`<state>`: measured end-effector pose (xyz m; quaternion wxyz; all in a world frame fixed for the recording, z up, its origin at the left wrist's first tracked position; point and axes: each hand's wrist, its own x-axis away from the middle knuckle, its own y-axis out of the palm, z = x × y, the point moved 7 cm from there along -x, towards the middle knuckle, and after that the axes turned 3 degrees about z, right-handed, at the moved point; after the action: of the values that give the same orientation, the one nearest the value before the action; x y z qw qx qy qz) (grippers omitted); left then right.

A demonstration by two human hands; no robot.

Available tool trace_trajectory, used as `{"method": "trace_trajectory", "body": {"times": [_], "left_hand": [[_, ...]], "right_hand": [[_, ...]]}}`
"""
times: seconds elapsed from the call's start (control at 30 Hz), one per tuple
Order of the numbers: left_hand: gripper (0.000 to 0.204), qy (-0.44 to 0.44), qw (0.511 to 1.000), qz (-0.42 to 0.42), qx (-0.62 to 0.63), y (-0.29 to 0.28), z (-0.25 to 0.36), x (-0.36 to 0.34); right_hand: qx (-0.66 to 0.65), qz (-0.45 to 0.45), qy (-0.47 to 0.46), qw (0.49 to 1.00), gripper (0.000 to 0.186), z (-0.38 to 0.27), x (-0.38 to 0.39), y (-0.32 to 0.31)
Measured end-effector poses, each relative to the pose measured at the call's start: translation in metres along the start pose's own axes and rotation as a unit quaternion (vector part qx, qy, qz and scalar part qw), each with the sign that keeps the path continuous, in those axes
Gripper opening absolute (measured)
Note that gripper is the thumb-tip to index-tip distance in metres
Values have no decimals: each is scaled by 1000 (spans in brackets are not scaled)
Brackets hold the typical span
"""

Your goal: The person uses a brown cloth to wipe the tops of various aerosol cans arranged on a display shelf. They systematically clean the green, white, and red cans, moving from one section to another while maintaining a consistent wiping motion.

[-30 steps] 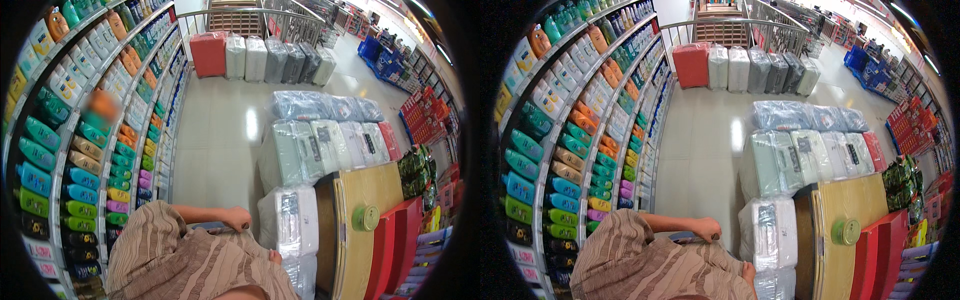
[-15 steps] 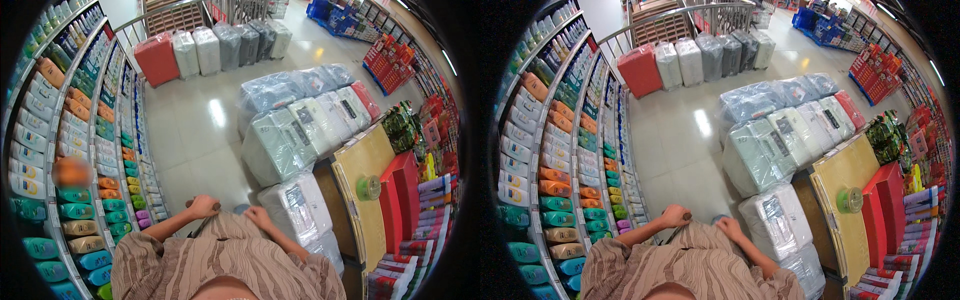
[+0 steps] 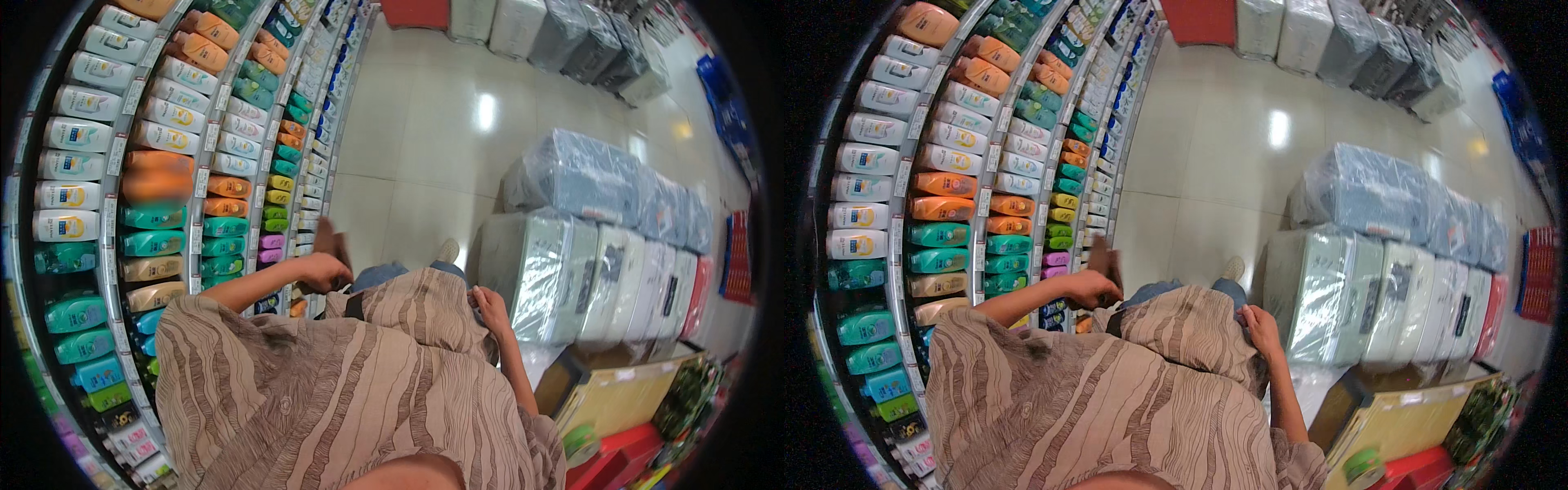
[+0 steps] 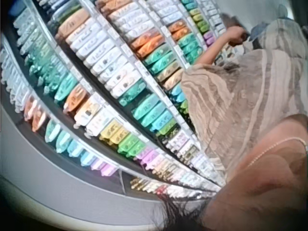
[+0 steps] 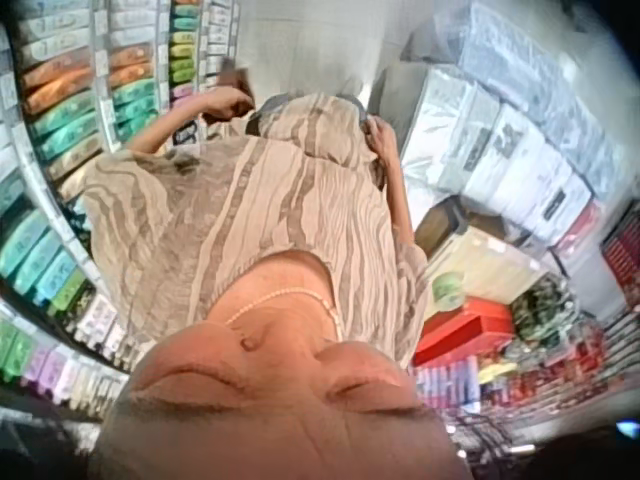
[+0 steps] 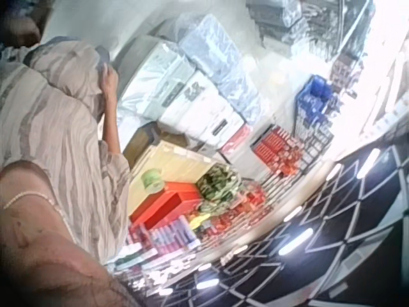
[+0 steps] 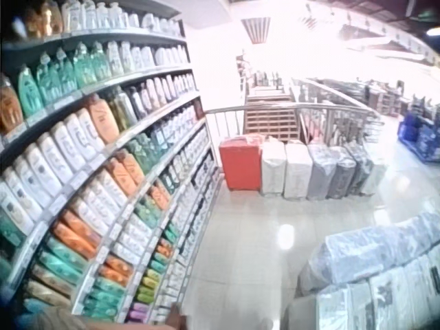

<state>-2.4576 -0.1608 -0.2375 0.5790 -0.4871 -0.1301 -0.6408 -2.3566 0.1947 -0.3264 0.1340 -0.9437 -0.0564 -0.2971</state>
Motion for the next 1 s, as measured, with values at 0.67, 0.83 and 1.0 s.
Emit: {"method": "trace_trajectory", "body": {"times": [0.67,0.83,1.0], "left_hand": [[38,-34,863,-77,498,-253,-49,-81],[48,70,915,-65,392,-337,-68,-103],[40,109,930,19,351,-441,-114,-122]], "right_hand": [[-51,134,-109,984,21,-222,-249,-103],[-43,211,-85,973,21,-264,-308,-143],[-19,244,-75,967,22,-317,-351,-163]]}}
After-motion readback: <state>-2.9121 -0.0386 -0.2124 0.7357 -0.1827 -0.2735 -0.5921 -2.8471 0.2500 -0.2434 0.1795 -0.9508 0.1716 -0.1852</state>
